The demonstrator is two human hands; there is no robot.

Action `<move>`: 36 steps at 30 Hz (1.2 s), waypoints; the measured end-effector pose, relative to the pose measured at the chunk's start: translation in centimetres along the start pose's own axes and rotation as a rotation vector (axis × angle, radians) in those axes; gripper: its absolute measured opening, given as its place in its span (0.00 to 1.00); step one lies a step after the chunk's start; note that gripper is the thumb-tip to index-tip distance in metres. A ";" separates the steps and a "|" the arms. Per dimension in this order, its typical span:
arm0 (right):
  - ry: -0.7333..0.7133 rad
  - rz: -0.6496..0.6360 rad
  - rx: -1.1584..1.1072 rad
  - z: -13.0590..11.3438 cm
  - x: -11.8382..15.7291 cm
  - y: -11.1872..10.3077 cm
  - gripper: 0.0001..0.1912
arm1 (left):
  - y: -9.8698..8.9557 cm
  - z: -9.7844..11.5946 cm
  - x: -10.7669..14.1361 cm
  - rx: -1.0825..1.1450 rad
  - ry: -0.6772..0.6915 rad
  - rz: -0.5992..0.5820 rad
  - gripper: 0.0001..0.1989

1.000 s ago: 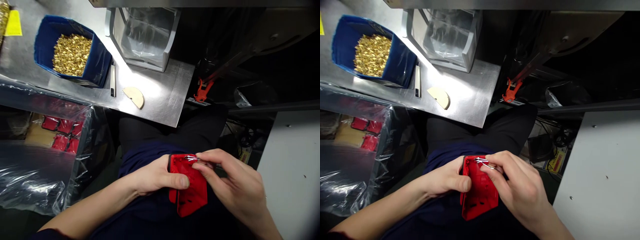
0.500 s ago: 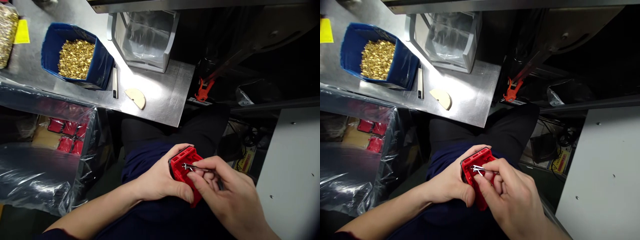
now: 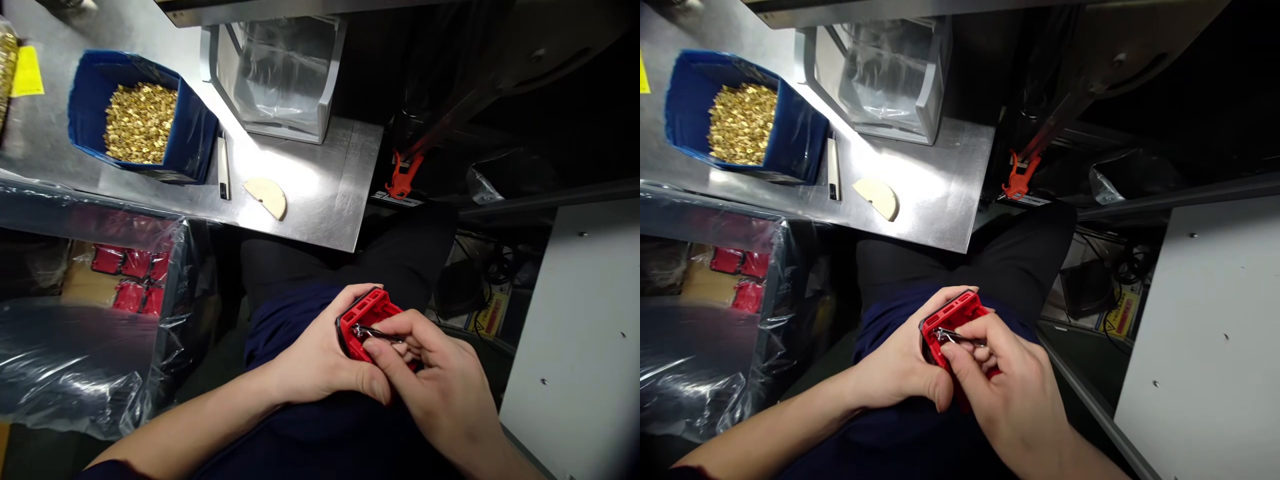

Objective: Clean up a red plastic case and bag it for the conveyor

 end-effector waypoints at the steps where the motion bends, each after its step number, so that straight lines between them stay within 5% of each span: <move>1: 0.003 -0.008 -0.013 0.0 0.0 0.1 0.02 | 0.0 0.0 0.0 -0.006 -0.001 0.003 0.52; 6: -0.040 0.056 0.030 0.0 0.0 -1.0 0.03 | -0.1 0.3 -0.2 -0.039 0.024 -0.009 0.52; 10: -0.314 0.122 0.218 -1.8 -0.5 -3.0 0.07 | -0.4 0.6 -0.2 -0.070 0.047 -0.021 0.50; 16: -0.720 -0.137 0.320 -4.7 -0.8 -2.1 0.11 | 1.2 0.9 -0.1 -0.149 0.043 -0.179 0.41; 36: -0.865 -0.165 0.398 -5.2 0.5 -1.3 0.18 | 1.7 0.1 -0.4 -0.134 -0.041 -0.250 0.33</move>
Point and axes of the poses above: each hand's wrist, its own x-axis away from the middle knuckle, its own y-axis out of the palm, z = x × y, the point moved 10 cm from there along -x, towards the middle knuckle, and after that the axes turned 13 degrees about -y, right-handed, at the moved point
